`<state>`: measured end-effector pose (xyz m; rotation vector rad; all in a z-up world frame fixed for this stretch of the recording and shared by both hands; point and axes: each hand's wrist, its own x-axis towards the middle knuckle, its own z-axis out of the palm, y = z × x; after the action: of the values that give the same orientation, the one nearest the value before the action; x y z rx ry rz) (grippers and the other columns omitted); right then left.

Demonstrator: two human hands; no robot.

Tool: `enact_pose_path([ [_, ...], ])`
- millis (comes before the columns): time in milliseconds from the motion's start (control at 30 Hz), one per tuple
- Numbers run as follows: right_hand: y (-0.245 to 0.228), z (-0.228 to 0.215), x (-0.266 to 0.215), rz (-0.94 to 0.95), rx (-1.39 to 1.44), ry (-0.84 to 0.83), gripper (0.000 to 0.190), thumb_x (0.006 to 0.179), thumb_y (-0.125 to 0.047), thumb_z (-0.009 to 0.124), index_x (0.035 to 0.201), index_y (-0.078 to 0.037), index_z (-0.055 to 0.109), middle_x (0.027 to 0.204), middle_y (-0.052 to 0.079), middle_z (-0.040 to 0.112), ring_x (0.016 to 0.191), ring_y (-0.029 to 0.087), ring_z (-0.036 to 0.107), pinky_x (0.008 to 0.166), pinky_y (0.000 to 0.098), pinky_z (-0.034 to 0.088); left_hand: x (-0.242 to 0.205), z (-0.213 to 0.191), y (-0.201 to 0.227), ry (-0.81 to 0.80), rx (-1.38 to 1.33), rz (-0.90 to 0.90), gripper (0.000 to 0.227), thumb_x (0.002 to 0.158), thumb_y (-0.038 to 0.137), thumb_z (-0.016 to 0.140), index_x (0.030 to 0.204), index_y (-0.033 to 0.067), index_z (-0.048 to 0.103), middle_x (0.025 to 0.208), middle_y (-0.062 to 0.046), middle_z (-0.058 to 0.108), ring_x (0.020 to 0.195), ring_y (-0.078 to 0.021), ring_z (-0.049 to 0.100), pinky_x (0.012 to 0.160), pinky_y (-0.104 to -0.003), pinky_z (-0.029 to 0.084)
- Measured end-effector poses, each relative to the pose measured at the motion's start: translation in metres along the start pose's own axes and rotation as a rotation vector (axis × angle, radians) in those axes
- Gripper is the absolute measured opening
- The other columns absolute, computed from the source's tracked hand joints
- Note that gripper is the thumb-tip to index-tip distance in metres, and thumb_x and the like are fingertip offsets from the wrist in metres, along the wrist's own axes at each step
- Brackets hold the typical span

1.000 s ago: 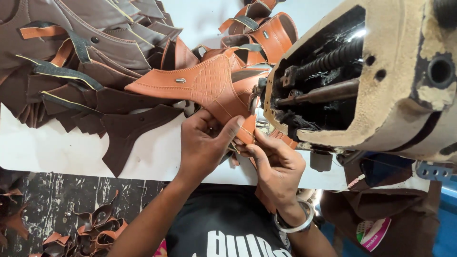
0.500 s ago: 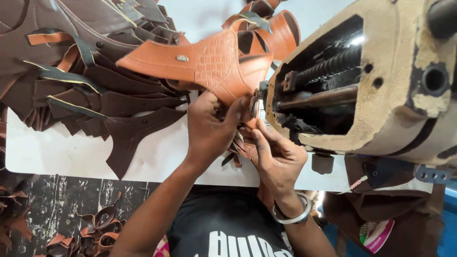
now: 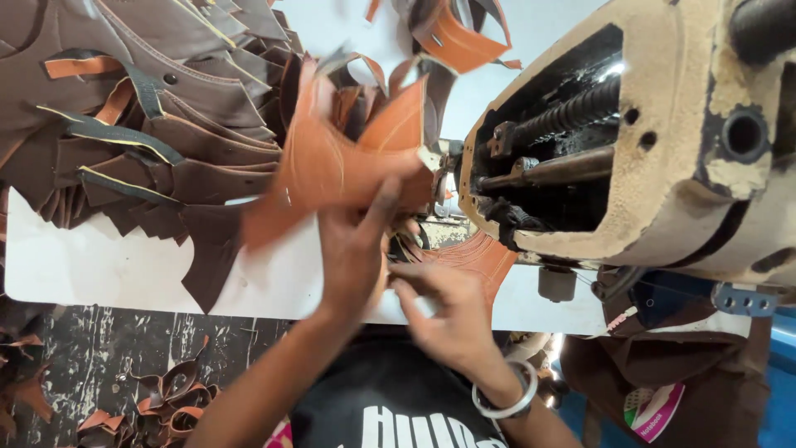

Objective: Stitching leather shoe components together using an industrial sewing machine.

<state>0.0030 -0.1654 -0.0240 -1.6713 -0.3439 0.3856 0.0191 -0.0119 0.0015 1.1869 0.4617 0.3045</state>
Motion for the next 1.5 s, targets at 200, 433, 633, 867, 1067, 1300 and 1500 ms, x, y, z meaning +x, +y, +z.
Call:
enact_pose_path([
  [200, 0.075, 0.042, -0.031, 0.314, 0.47, -0.535, 0.068, 0.091, -0.009, 0.07, 0.152, 0.002, 0.041, 0.143, 0.02, 0.057, 0.128, 0.024, 0.058, 0.106, 0.035, 0.048, -0.072, 0.0, -0.038, -0.071, -0.937, -0.481, 0.05, 0.108, 0.043, 0.059, 0.1, -0.0065, 0.062, 0.092, -0.016, 0.063, 0.079, -0.0233, 0.063, 0.072, -0.036, 0.056],
  [433, 0.034, 0.012, -0.038, 0.157, 0.064, -0.486, 0.047, 0.091, -0.011, 0.067, 0.133, 0.002, 0.049, 0.127, 0.016, 0.059, 0.119, 0.029, 0.061, 0.098, 0.0382, 0.05, -0.068, -0.014, 0.026, -0.544, 0.204, 0.027, 0.025, 0.102, 0.028, 0.066, 0.107, 0.0038, 0.066, 0.103, -0.009, 0.069, 0.094, -0.0192, 0.067, 0.081, -0.033, 0.055],
  [633, -0.007, -0.03, -0.007, 0.007, -0.313, -0.253, 0.014, 0.087, -0.004, 0.061, 0.096, 0.002, 0.07, 0.083, 0.009, 0.065, 0.076, 0.017, 0.062, 0.068, 0.0298, 0.05, -0.048, -0.039, 0.032, -0.609, 0.737, 0.461, 0.016, 0.091, 0.016, 0.078, 0.102, 0.0098, 0.069, 0.092, -0.006, 0.069, 0.085, -0.0249, 0.067, 0.074, -0.037, 0.053],
  [867, -0.002, -0.016, 0.008, 0.161, 0.173, -0.124, 0.012, 0.097, -0.005, 0.06, 0.092, 0.002, 0.069, 0.082, 0.001, 0.066, 0.072, 0.006, 0.057, 0.064, 0.0228, 0.047, -0.028, -0.033, 0.049, -0.539, 0.934, 0.469, 0.015, 0.084, 0.01, 0.073, 0.096, 0.0044, 0.065, 0.084, -0.01, 0.065, 0.08, -0.0301, 0.065, 0.065, -0.042, 0.051],
  [1067, 0.019, -0.021, 0.005, 0.2, 0.565, -0.119, 0.028, 0.112, -0.023, 0.059, 0.102, 0.003, 0.066, 0.082, 0.003, 0.064, 0.072, 0.009, 0.057, 0.066, 0.0233, 0.046, -0.026, -0.015, 0.066, -0.473, 1.096, 0.43, 0.013, 0.095, 0.017, 0.069, 0.089, 0.0064, 0.064, 0.067, -0.011, 0.063, 0.064, -0.0329, 0.065, 0.055, -0.046, 0.048],
  [1300, 0.024, -0.02, 0.008, 0.2, 0.421, -0.008, 0.03, 0.107, -0.026, 0.057, 0.095, 0.0, 0.065, 0.083, 0.006, 0.07, 0.071, 0.013, 0.065, 0.067, 0.0277, 0.053, 0.003, -0.007, 0.04, -0.356, 0.766, 0.063, 0.022, 0.095, 0.017, 0.063, 0.081, 0.0012, 0.067, 0.054, -0.015, 0.059, 0.044, -0.0247, 0.061, 0.046, -0.038, 0.046],
  [1500, -0.004, 0.0, 0.004, 0.002, 0.009, -0.094, 0.01, 0.093, -0.005, 0.074, 0.094, 0.002, 0.067, 0.087, 0.005, 0.065, 0.079, 0.013, 0.061, 0.07, 0.0264, 0.05, 0.008, -0.013, 0.028, -0.303, 0.709, 0.123, 0.027, 0.096, 0.017, 0.066, 0.077, -0.0024, 0.063, 0.052, -0.012, 0.052, 0.042, -0.0144, 0.044, 0.044, -0.034, 0.039],
])
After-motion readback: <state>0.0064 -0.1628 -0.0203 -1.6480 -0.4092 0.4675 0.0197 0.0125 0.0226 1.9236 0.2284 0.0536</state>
